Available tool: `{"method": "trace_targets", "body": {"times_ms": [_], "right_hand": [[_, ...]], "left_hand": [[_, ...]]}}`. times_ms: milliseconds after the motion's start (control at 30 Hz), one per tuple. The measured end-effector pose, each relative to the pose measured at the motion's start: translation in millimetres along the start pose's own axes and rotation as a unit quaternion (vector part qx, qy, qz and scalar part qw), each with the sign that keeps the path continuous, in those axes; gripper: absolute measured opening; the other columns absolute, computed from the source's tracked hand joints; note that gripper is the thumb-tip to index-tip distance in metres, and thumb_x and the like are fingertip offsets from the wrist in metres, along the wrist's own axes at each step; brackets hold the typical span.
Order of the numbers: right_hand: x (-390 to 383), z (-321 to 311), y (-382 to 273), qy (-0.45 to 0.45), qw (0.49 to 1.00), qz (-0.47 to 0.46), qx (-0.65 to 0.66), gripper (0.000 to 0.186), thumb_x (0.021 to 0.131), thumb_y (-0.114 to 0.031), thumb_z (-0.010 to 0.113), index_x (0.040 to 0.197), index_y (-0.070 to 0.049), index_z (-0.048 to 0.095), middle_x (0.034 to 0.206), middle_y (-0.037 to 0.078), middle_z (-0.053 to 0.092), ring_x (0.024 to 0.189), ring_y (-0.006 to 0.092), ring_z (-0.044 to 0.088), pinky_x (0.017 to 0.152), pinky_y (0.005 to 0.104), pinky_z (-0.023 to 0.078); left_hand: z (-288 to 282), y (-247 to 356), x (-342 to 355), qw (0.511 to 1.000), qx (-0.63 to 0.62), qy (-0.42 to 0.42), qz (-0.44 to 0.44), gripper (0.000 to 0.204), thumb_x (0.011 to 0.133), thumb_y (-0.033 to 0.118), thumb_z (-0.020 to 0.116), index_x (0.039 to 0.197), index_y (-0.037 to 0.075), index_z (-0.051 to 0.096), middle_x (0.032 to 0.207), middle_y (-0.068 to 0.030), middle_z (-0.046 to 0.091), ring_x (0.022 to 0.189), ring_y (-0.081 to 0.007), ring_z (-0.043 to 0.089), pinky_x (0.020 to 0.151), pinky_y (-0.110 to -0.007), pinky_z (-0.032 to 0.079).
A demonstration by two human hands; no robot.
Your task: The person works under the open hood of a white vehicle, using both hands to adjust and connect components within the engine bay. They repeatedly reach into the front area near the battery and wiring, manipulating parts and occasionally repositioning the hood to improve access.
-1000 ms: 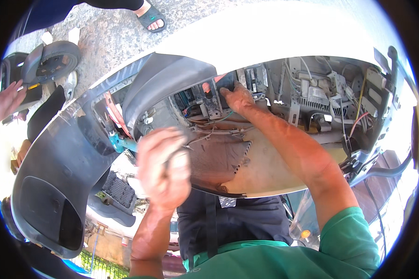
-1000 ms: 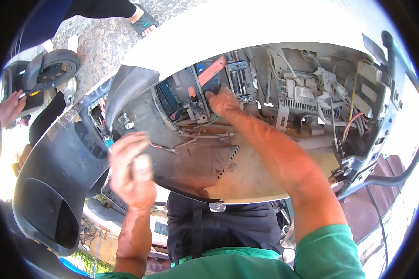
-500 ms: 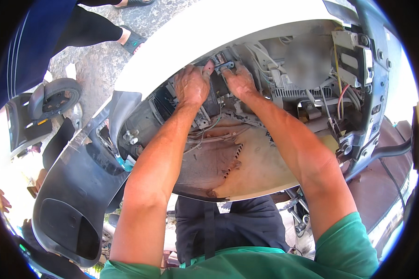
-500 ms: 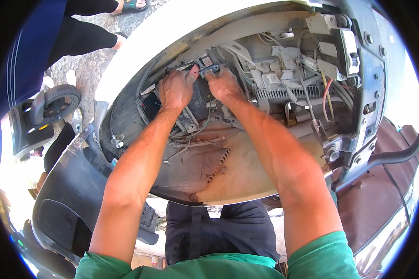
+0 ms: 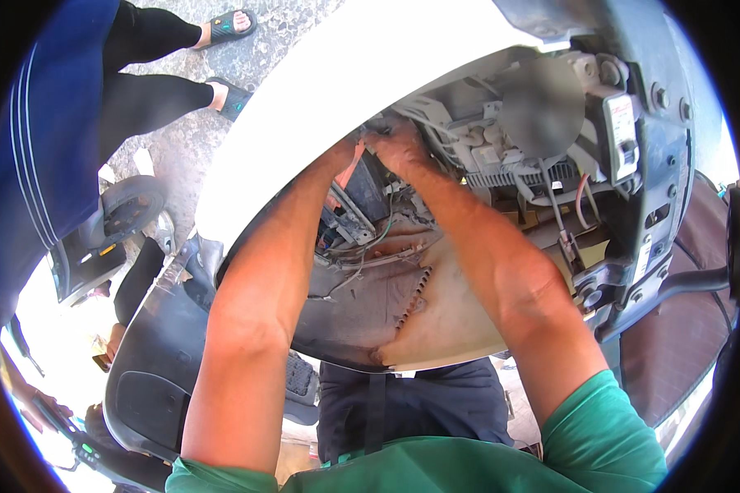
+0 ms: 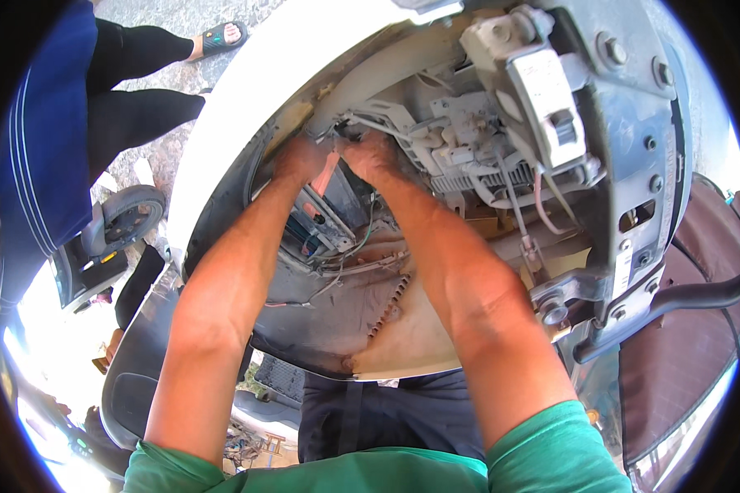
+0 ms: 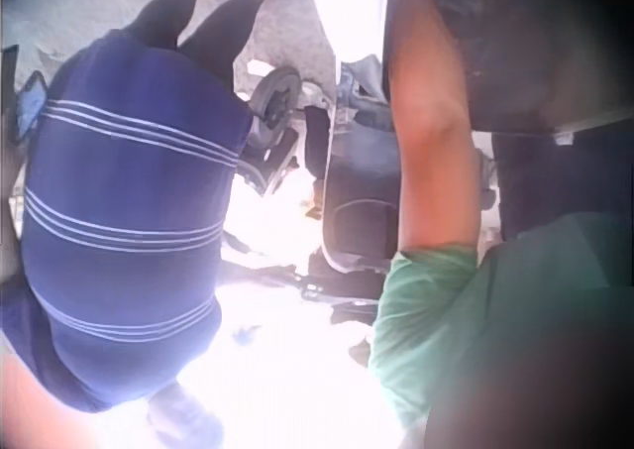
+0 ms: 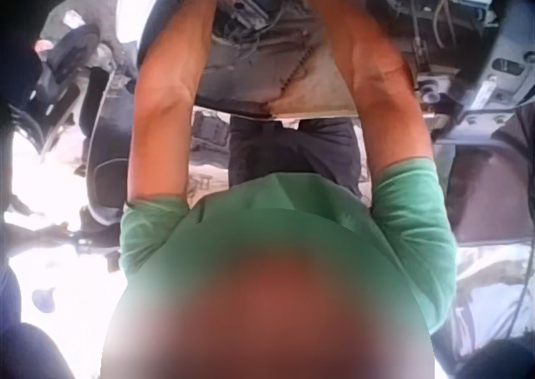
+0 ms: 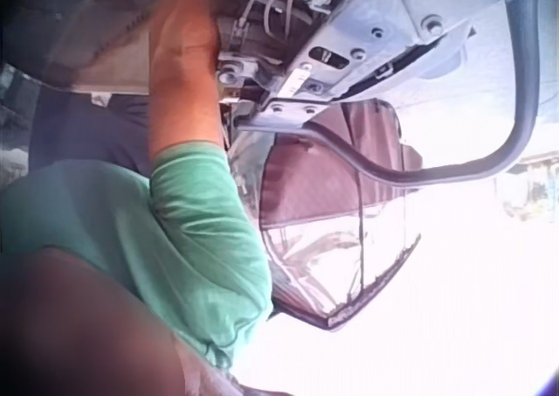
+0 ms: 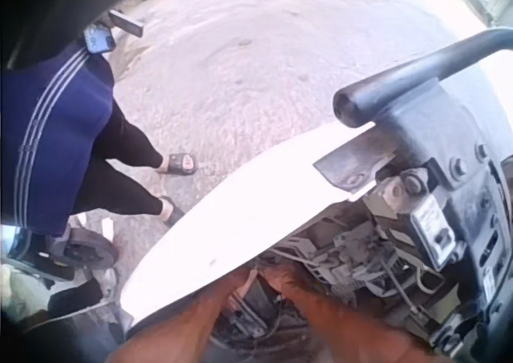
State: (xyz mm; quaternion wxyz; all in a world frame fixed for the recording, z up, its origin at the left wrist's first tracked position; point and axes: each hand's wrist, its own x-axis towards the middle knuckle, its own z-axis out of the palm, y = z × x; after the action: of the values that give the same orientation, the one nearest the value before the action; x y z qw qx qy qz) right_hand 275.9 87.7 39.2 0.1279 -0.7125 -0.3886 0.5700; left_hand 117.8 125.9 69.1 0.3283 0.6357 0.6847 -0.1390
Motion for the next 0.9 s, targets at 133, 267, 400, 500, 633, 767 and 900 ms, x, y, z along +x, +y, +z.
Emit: {"method": "trace_targets", "body": {"times_ms": [133,267,400,500,633,767,900], "right_hand": [[-22.9,-3.4,-30.5,0.035,0.998,0.032,-0.041,0.061,0.076,-0.052,0.074,0.121,-0.012,0.068,0.122,0.017,0.069,0.114,0.0378,0.064,0.098,0.0437,0.051],[-2.0,2.5,-11.2,0.040,0.993,-0.063,-0.090,0.042,0.081,-0.040,0.071,0.108,-0.009,0.071,0.108,0.017,0.072,0.103,0.0356,0.068,0.088,0.0437,0.054],[0.4,11.4,11.7,0.044,0.993,-0.086,-0.073,0.038,0.083,-0.038,0.071,0.106,-0.008,0.071,0.106,0.017,0.072,0.100,0.0344,0.069,0.086,0.0430,0.054],[4.3,22.7,-7.9,0.080,0.986,-0.147,-0.014,0.048,0.084,-0.042,0.073,0.117,-0.007,0.069,0.118,0.020,0.069,0.115,0.0354,0.064,0.095,0.0422,0.051],[9.8,7.3,10.8,0.042,0.980,-0.165,-0.105,0.056,0.085,-0.039,0.072,0.130,-0.007,0.063,0.132,0.020,0.063,0.124,0.0346,0.059,0.105,0.0432,0.046],[-9.4,-11.3,-31.2,-0.029,0.991,-0.119,-0.054,0.059,0.082,-0.047,0.072,0.120,-0.002,0.068,0.119,0.020,0.070,0.112,0.0345,0.066,0.096,0.0421,0.051],[-4.2,-21.3,-28.1,-0.059,0.996,0.000,-0.067,0.057,0.080,-0.047,0.075,0.117,-0.005,0.071,0.118,0.020,0.071,0.110,0.0336,0.067,0.096,0.0394,0.051]], "left_hand": [[2.1,0.3,4.3,0.995,-0.004,-0.069,-0.067,0.054,0.093,0.042,0.056,0.133,0.007,0.060,0.132,-0.0231,0.063,0.124,-0.0406,0.059,0.104,-0.047,0.045],[-1.0,12.6,-2.5,0.993,-0.053,-0.074,-0.077,0.046,0.093,0.038,0.055,0.126,0.007,0.064,0.129,-0.0222,0.065,0.120,-0.0413,0.061,0.103,-0.047,0.046],[8.6,12.3,-3.6,0.988,0.000,-0.143,-0.059,0.041,0.093,0.037,0.055,0.118,0.007,0.068,0.127,-0.0209,0.066,0.120,-0.0391,0.061,0.101,-0.045,0.047],[30.0,-45.9,10.5,0.985,0.091,-0.141,-0.028,0.042,0.096,0.038,0.051,0.122,0.008,0.068,0.131,-0.0188,0.064,0.123,-0.0361,0.059,0.103,-0.044,0.047],[26.8,-12.4,15.9,0.997,0.047,-0.018,0.051,0.044,0.097,0.038,0.047,0.118,0.007,0.068,0.130,-0.0206,0.063,0.121,-0.0401,0.058,0.104,-0.048,0.045],[22.6,-25.4,-10.2,0.998,-0.069,-0.014,-0.001,0.039,0.092,0.035,0.063,0.106,0.000,0.070,0.118,-0.0237,0.066,0.110,-0.0445,0.062,0.093,-0.051,0.050],[15.7,1.9,-43.6,0.978,-0.069,0.166,0.101,0.036,0.086,0.032,0.073,0.101,0.000,0.068,0.108,-0.0220,0.066,0.104,-0.0441,0.061,0.092,-0.052,0.048]]}}
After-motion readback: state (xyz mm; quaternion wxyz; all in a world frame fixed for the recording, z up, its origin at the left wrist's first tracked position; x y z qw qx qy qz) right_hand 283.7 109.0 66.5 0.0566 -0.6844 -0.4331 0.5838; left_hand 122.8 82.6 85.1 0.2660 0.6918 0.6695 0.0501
